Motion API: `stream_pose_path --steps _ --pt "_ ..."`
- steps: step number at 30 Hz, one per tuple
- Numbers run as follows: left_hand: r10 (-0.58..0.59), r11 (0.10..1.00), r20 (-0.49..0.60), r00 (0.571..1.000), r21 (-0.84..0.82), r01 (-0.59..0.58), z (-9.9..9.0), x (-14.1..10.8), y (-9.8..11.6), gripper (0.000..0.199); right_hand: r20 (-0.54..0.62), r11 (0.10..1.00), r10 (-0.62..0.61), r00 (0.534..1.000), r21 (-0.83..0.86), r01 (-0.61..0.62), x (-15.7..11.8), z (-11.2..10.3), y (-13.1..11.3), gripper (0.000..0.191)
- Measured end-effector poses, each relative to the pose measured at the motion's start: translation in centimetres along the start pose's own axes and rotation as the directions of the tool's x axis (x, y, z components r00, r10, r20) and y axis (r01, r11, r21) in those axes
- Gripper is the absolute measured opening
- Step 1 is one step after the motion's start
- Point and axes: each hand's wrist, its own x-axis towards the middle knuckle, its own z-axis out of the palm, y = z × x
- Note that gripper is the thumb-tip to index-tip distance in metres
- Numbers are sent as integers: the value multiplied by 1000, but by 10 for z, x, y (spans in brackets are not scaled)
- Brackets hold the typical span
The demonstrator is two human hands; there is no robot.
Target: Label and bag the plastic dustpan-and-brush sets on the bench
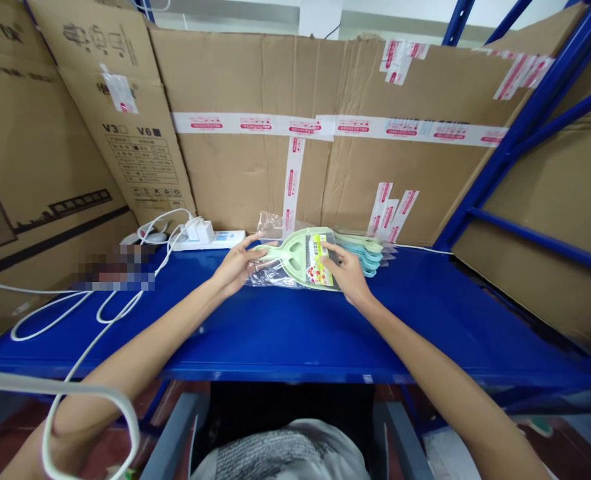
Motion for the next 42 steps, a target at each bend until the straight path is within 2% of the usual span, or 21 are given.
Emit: stream_pose_path --steps 2,5,10,13,15,17,19,26,28,31,32,34,37,39,42 --pt "18 1000 -7 1000 -25 -19 -1 1 1 48 62 999 20 998 44 -22 -1 0 -4 63" --pt "33 998 2 999 -50 -32 -3 4 3 41 94 994 58 994 88 -67 -3 2 -7 69" --pt "14 1000 10 1000 -13 -14 -2 2 -2 42 14 995 27 1000 96 -28 -4 6 -5 68" --pt "-41 998 73 996 57 36 0 0 -8 45 -23 998 -14 1000 63 15 -3 5 -1 65" --pt "-66 996 123 990 62 58 1 -1 -11 40 -32 999 -39 999 20 40 -2 4 1 62" --pt "-80 997 149 986 25 77 1 0 -11 26 -32 998 -60 998 -28 59 -1 3 2 60" --pt "-93 995 128 987 -17 96 0 2 -9 15 -15 995 -77 997 -62 76 0 2 2 58" --pt "-128 991 -27 991 -49 126 -2 5 -10 26 56 996 -60 997 -60 63 3 1 -2 52" --pt "-132 990 -63 989 -65 128 -1 5 -11 25 1 999 -23 1000 -24 23 6 -2 -2 51" --pt "-124 989 -91 988 -87 117 -1 6 -11 25 -197 999 27 980 43 -19 13 -7 0 42" --pt "-118 990 -94 989 -90 110 -2 7 -11 25 -226 994 71 972 97 -50 15 -8 0 39" --pt "-110 991 -85 990 -92 102 -1 7 -12 25 -148 951 222 964 251 -181 18 -9 -2 33" --pt "-121 989 -87 989 -93 113 0 6 -14 23 108 831 385 917 390 -395 17 -7 -7 31" --pt "-144 987 -97 985 -86 136 1 6 -15 23 163 817 382 910 400 -415 15 -7 -10 31" --pt "-232 973 -57 971 -37 230 0 6 -14 25 122 863 333 935 359 -355 14 -9 -9 26"
